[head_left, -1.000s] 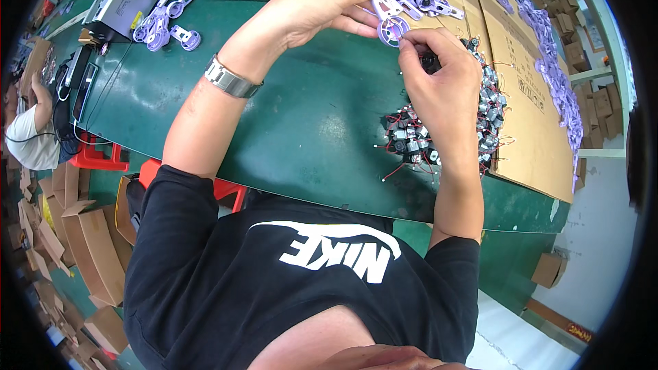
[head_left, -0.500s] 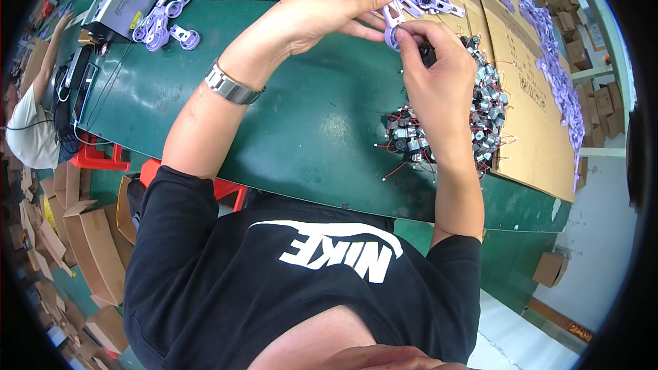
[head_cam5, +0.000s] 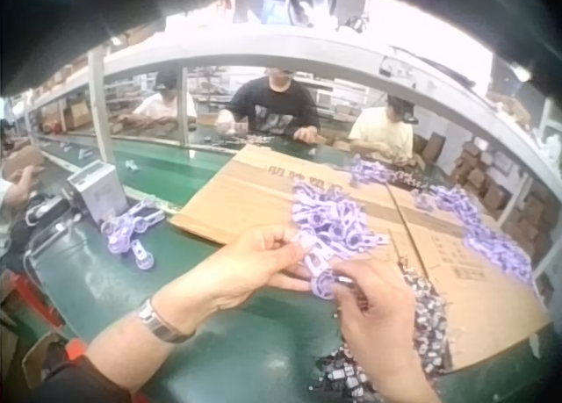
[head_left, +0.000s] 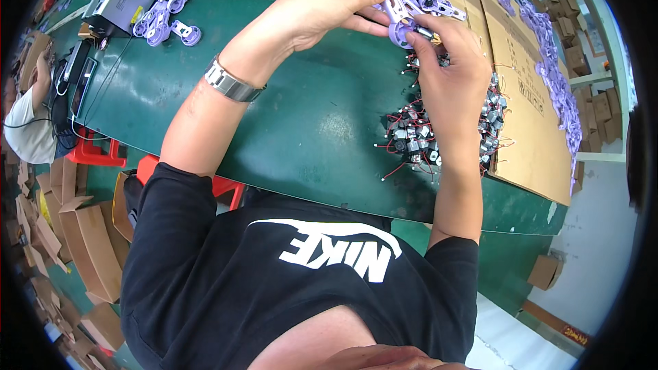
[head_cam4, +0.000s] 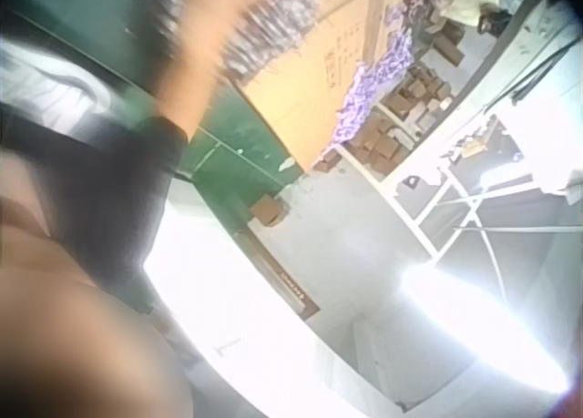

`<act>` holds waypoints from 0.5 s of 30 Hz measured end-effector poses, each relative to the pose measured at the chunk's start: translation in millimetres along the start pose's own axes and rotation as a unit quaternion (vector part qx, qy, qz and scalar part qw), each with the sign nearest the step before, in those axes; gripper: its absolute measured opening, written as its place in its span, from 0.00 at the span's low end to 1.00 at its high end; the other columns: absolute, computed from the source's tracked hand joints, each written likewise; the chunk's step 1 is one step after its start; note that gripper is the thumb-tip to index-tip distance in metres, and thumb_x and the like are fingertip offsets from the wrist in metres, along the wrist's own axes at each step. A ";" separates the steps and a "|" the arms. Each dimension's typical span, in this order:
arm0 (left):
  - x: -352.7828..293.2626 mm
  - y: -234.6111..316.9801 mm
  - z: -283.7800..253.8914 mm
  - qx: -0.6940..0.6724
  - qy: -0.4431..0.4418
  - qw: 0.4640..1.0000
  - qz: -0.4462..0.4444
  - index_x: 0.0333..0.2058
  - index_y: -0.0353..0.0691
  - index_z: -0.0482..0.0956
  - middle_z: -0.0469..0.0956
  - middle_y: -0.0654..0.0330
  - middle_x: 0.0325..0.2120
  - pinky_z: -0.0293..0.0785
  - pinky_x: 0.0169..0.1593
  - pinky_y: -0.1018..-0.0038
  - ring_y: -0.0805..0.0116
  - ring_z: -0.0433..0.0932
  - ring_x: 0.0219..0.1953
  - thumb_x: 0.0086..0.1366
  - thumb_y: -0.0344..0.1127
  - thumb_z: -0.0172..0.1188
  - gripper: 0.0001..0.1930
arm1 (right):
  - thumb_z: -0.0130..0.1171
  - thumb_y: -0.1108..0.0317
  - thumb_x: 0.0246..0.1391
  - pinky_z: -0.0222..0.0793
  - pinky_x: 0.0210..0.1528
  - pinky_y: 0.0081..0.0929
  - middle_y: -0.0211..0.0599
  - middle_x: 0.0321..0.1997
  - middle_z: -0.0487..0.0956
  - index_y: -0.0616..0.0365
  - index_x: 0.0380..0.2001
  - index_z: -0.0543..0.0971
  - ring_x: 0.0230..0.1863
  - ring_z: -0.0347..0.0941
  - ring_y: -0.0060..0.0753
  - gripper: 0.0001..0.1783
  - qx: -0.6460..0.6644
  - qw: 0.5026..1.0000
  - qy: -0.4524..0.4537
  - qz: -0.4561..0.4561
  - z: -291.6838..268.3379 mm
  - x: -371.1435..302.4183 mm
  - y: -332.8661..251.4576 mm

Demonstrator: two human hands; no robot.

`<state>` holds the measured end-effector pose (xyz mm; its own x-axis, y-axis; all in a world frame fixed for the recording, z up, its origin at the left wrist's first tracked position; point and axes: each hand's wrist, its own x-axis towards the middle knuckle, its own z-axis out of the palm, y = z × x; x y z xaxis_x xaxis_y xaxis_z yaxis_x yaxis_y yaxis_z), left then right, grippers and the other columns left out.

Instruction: Assembling small electronic motors into purple plastic housings on an assembly line.

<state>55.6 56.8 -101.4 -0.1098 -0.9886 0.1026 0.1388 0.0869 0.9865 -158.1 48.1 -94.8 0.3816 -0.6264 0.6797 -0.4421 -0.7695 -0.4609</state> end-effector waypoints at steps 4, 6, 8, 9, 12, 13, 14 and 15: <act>-1.1 0.8 0.2 0.012 0.013 1.000 0.014 0.46 0.32 0.79 0.82 0.57 0.41 0.85 0.52 0.69 0.68 0.83 0.45 0.74 0.48 0.63 0.20 | 0.72 0.75 0.51 0.76 0.46 0.40 0.42 0.40 0.85 0.60 0.44 0.84 0.42 0.80 0.50 0.15 -0.072 0.996 0.014 -0.047 1.2 0.0 6.7; -1.7 -0.1 -0.6 0.016 0.017 0.999 0.024 0.45 0.32 0.79 0.82 0.57 0.40 0.85 0.52 0.70 0.68 0.84 0.45 0.74 0.48 0.63 0.20 | 0.71 0.75 0.52 0.76 0.47 0.40 0.42 0.41 0.84 0.59 0.45 0.83 0.43 0.80 0.49 0.15 -0.067 0.997 0.000 -0.028 0.8 1.1 3.4; -1.7 0.3 0.0 0.013 0.030 0.999 0.022 0.44 0.32 0.79 0.82 0.56 0.39 0.85 0.51 0.69 0.68 0.84 0.44 0.74 0.48 0.63 0.20 | 0.71 0.75 0.53 0.76 0.48 0.40 0.42 0.42 0.84 0.59 0.46 0.83 0.44 0.80 0.49 0.16 -0.065 0.998 -0.012 -0.007 0.5 1.8 4.6; -2.2 1.1 0.8 0.012 0.029 0.999 0.023 0.44 0.32 0.79 0.82 0.56 0.39 0.85 0.51 0.69 0.68 0.84 0.44 0.74 0.48 0.63 0.20 | 0.70 0.74 0.54 0.76 0.48 0.41 0.42 0.43 0.84 0.58 0.47 0.83 0.44 0.80 0.49 0.15 -0.129 0.989 -0.007 -0.078 2.1 2.5 10.1; -3.3 3.3 2.6 0.018 0.037 0.999 0.026 0.43 0.33 0.78 0.82 0.56 0.39 0.86 0.51 0.69 0.68 0.84 0.44 0.73 0.47 0.64 0.19 | 0.68 0.73 0.56 0.76 0.47 0.42 0.42 0.46 0.84 0.57 0.46 0.83 0.44 0.80 0.49 0.13 -0.196 0.968 -0.012 -0.157 0.2 5.0 10.2; -3.2 2.8 2.5 0.021 0.038 0.999 0.022 0.43 0.32 0.78 0.82 0.56 0.39 0.86 0.51 0.69 0.68 0.84 0.44 0.73 0.47 0.64 0.19 | 0.67 0.73 0.57 0.76 0.47 0.42 0.43 0.46 0.83 0.57 0.45 0.83 0.43 0.79 0.49 0.12 -0.200 0.965 -0.023 -0.165 -1.2 5.8 8.4; -3.1 2.3 2.4 0.024 0.039 0.999 0.018 0.43 0.32 0.78 0.82 0.56 0.39 0.86 0.51 0.69 0.68 0.84 0.44 0.73 0.46 0.64 0.19 | 0.67 0.73 0.57 0.76 0.47 0.42 0.43 0.46 0.83 0.57 0.45 0.83 0.43 0.79 0.49 0.12 -0.200 0.965 -0.023 -0.166 -2.9 5.8 6.4; -2.9 0.6 2.4 0.023 0.040 0.999 0.019 0.43 0.32 0.78 0.82 0.56 0.39 0.86 0.51 0.69 0.68 0.84 0.44 0.73 0.46 0.64 0.19 | 0.67 0.73 0.57 0.75 0.46 0.41 0.42 0.46 0.83 0.58 0.44 0.83 0.43 0.79 0.49 0.11 -0.203 0.969 -0.041 -0.137 -4.8 5.5 4.2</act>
<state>53.6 60.0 -100.8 -0.0269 -0.9911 0.1307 0.0950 0.1276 0.9873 -161.8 42.0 -90.3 0.5849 -0.4261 0.6901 -0.5921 -0.8058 0.0043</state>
